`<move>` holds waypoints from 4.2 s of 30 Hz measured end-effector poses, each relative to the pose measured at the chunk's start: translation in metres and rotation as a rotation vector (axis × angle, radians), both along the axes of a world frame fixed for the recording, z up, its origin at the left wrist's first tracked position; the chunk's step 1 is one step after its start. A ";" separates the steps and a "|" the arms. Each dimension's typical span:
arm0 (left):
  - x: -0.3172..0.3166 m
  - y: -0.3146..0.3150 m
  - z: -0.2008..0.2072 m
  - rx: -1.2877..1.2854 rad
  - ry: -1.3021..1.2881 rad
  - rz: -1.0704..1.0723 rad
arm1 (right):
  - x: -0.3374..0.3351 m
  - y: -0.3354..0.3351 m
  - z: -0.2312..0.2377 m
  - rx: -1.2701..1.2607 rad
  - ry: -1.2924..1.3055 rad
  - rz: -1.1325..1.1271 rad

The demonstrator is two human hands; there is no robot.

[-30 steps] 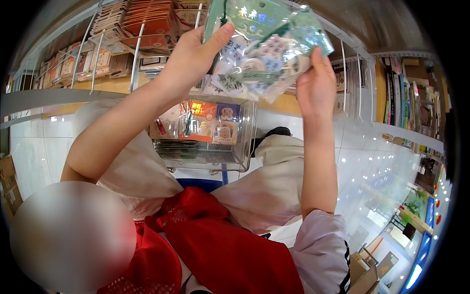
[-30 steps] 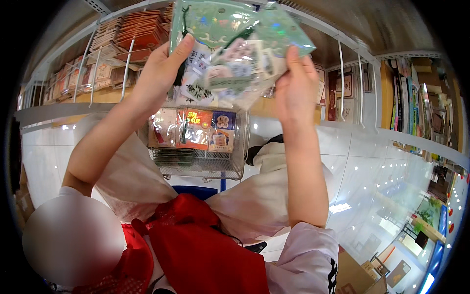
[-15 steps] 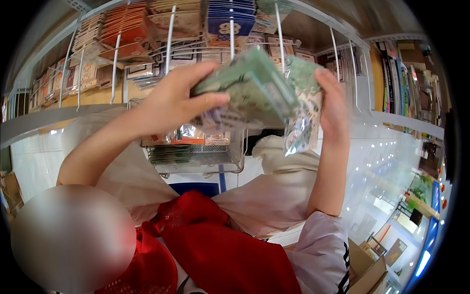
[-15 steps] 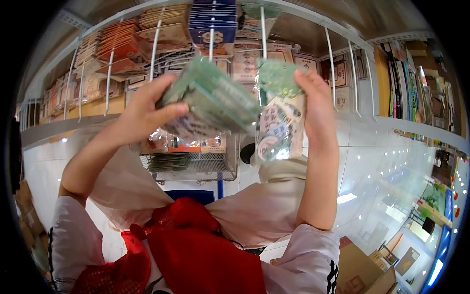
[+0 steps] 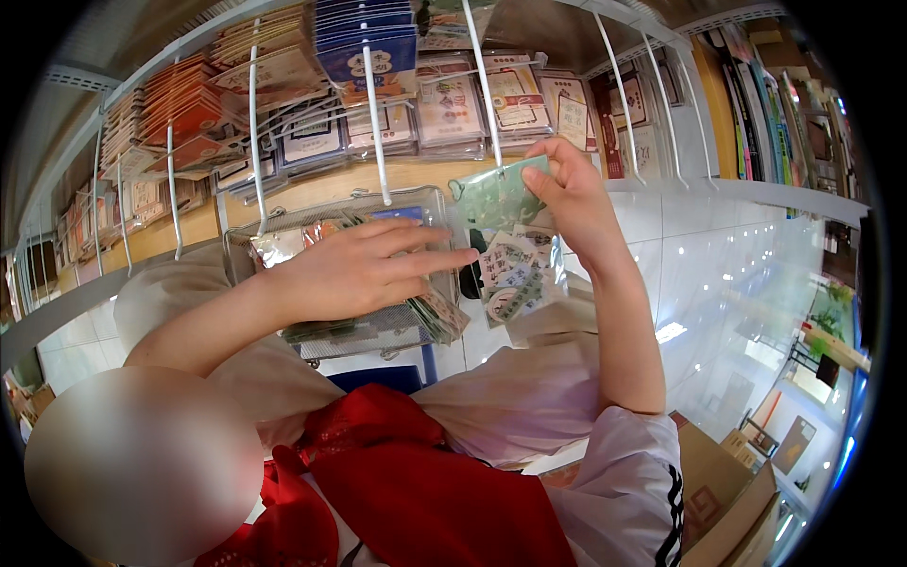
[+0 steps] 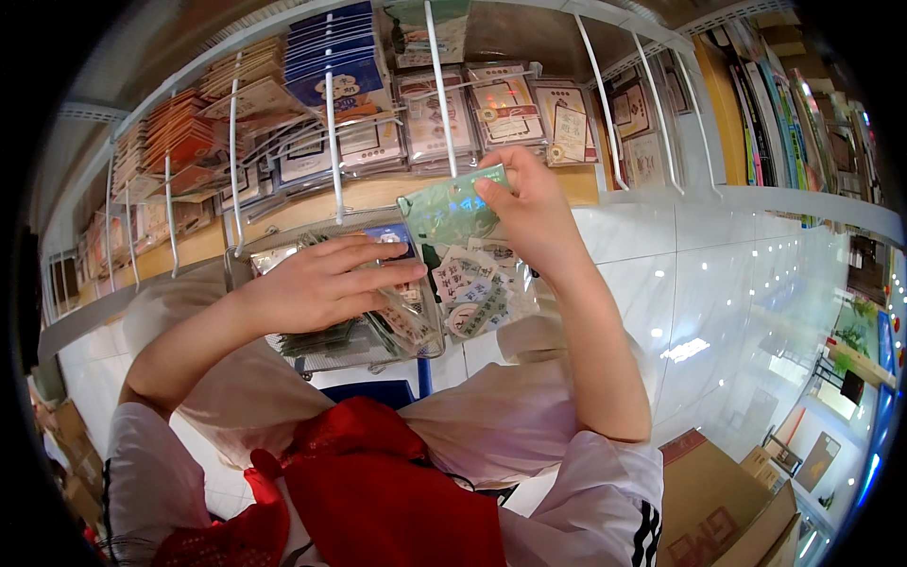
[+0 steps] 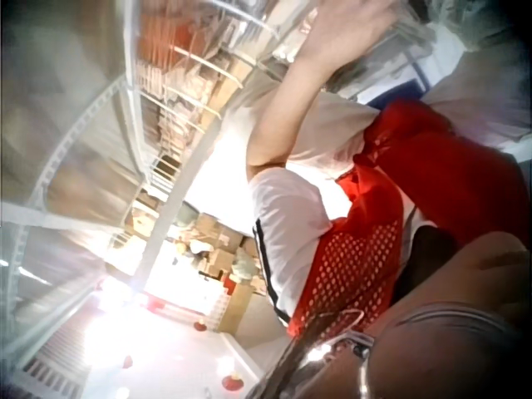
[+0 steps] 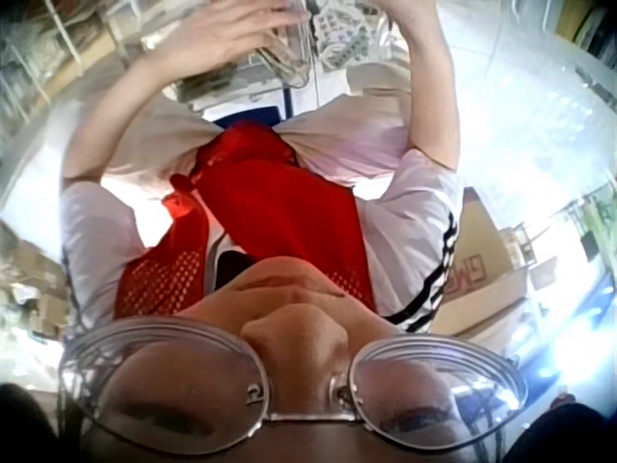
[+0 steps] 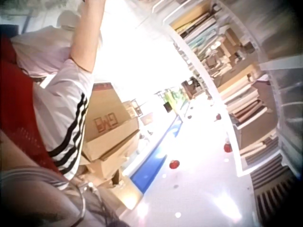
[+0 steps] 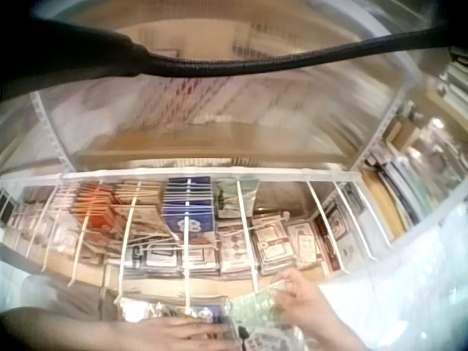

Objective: The person sorts through packaged stationery items from a wire basket by hand and places them into the shelf display slots.

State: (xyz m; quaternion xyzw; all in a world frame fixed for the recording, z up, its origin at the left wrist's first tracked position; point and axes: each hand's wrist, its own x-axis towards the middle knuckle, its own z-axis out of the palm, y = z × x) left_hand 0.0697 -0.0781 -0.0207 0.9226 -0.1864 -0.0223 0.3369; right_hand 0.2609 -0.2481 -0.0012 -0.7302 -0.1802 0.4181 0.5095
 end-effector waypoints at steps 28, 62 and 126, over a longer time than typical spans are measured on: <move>-0.007 -0.003 -0.015 0.367 -0.215 -0.167 | 0.035 0.046 -0.030 -0.118 -0.802 -0.063; -0.003 0.048 0.040 -0.857 0.258 0.575 | 0.083 0.129 0.015 0.127 -0.802 -0.421; 0.008 0.081 0.064 -1.572 0.068 0.452 | -0.074 0.120 0.029 0.445 0.552 0.025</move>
